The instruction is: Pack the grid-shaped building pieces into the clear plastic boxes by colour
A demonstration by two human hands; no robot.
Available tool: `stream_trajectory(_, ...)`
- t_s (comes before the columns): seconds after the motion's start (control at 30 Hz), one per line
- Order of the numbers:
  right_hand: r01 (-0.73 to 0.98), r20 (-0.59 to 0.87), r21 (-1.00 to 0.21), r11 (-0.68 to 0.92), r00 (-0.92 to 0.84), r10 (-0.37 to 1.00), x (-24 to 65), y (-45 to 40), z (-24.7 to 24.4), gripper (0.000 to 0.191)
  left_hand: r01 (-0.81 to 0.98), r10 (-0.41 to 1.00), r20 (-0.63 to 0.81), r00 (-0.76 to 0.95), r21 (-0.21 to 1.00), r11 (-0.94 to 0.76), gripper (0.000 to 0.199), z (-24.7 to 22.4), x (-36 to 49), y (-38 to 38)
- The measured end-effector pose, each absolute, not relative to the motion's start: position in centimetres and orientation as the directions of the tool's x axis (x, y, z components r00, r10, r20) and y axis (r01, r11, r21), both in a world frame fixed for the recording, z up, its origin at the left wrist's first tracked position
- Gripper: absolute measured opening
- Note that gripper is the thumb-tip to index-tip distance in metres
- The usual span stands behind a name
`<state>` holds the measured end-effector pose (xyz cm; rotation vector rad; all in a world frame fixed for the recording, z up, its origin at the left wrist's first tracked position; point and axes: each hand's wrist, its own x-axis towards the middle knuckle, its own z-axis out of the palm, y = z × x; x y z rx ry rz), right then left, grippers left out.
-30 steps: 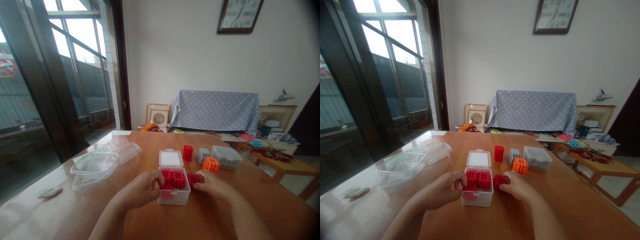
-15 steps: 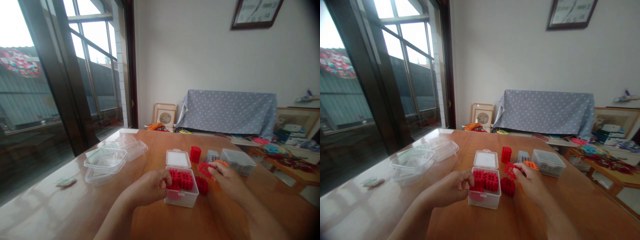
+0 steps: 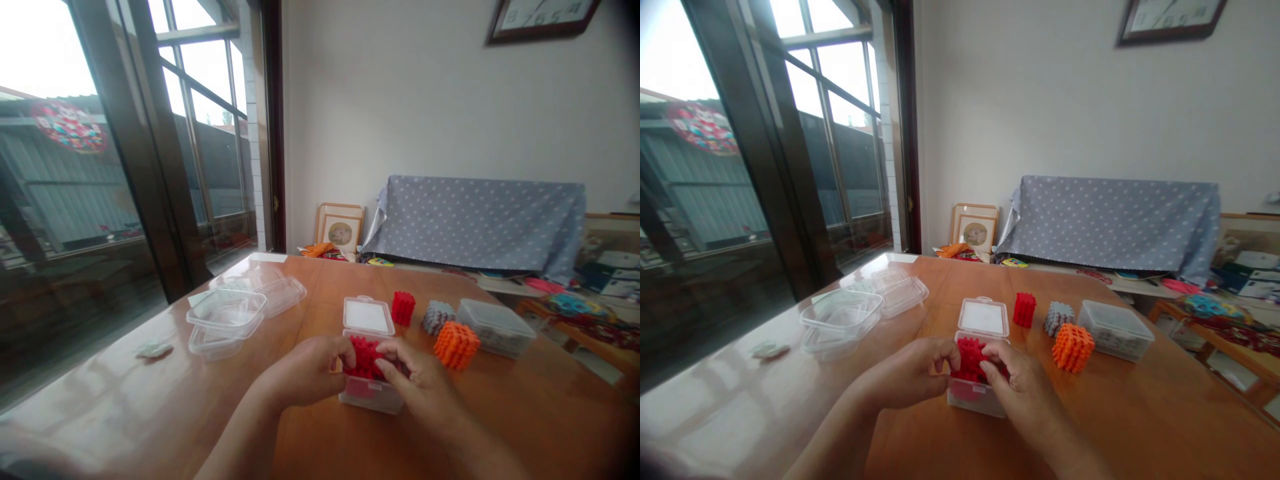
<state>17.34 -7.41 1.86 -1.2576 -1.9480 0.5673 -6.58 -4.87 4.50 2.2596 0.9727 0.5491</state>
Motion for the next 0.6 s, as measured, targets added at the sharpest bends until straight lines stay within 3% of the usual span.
stream_trajectory(0.3,0.773,0.31,-0.44,0.457,-0.347,0.885,16.41,-7.8,2.15,0.02,0.527,0.758,0.131,0.639,0.644,-0.555,0.018,4.69,-6.75,-4.98)
stream_trajectory(0.6,0.808,0.264,-0.371,0.458,-0.381,0.886,16.42,-8.01,2.26,0.021,0.519,0.749,0.167,0.641,0.625,-0.583,0.018,4.52,-6.73,-4.92)
